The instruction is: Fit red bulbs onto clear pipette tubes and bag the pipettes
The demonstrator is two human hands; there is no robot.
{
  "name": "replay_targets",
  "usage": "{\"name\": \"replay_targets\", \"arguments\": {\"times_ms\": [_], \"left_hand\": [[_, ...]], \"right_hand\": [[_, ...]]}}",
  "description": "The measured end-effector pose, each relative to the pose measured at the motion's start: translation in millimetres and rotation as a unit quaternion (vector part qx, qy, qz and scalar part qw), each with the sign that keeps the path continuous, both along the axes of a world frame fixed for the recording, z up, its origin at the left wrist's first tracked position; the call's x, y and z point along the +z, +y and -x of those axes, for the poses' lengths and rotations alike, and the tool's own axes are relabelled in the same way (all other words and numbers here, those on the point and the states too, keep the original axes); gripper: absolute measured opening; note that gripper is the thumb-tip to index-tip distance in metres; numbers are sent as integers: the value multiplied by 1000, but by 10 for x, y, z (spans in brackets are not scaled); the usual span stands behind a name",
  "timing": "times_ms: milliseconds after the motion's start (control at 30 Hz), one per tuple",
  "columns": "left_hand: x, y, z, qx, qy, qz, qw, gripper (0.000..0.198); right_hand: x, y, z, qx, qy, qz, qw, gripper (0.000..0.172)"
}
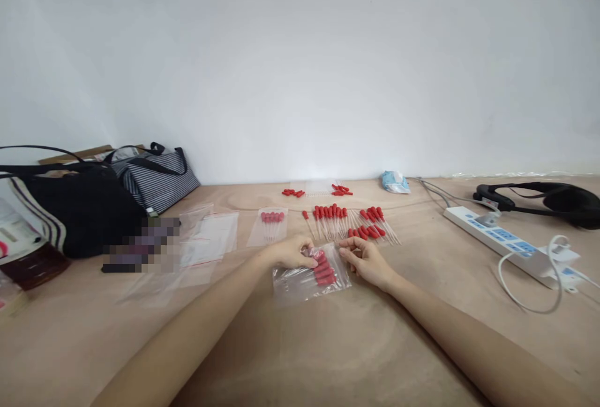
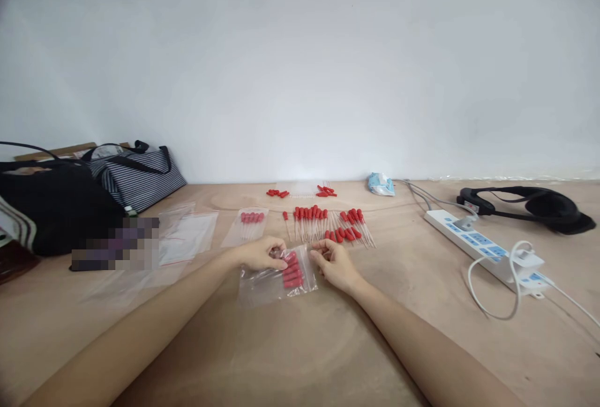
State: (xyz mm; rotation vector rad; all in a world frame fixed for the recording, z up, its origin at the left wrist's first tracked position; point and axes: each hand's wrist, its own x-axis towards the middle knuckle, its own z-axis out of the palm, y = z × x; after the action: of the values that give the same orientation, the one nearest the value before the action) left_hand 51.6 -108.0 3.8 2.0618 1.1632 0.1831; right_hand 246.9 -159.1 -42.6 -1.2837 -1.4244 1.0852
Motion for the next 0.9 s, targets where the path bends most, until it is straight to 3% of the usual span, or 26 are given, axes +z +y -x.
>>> {"name": "replay_targets", "arguments": {"times_ms": [100, 167, 233, 333, 433, 533, 633, 767, 833, 900], "left_hand": [[8, -168, 181, 24, -34, -10, 999, 19], [-33, -224, 333, 90, -123, 56, 987, 20], [-85, -191, 484, 200, -231, 50, 951, 24], [-120, 23, 676, 389, -311, -51, 866, 27], [-104, 319, 814, 454, -292, -92, 837, 30], [-84, 534, 910, 483, -250, -115, 831, 37], [-68, 569, 993, 494, -187, -158, 834, 43], [-50, 326, 1156, 466, -102, -251, 842, 38], [-53, 128, 1288, 390, 74, -352, 847, 41], [-64, -70, 1450, 364, 211, -356, 834, 53]], "right_hand": [[-14, -2, -3, 1, 1, -2, 1000, 27], [-16, -3, -3, 2, 0, 2, 1000, 26], [-10, -5, 0, 3, -2, 2, 1000, 24], [2, -11, 6, 1, -7, 1, 1000, 22], [4, -14, 7, 1, -10, 0, 1000, 21], [-7, -11, 4, 2, -6, -1, 1000, 22], [-19, -6, 2, 2, -4, 2, 1000, 22], [-24, -6, -5, 8, -3, 7, 1000, 24], [-18, -10, -9, 11, -8, 9, 1000, 25], [-7, -14, -10, 14, -15, 10, 1000, 24]]}}
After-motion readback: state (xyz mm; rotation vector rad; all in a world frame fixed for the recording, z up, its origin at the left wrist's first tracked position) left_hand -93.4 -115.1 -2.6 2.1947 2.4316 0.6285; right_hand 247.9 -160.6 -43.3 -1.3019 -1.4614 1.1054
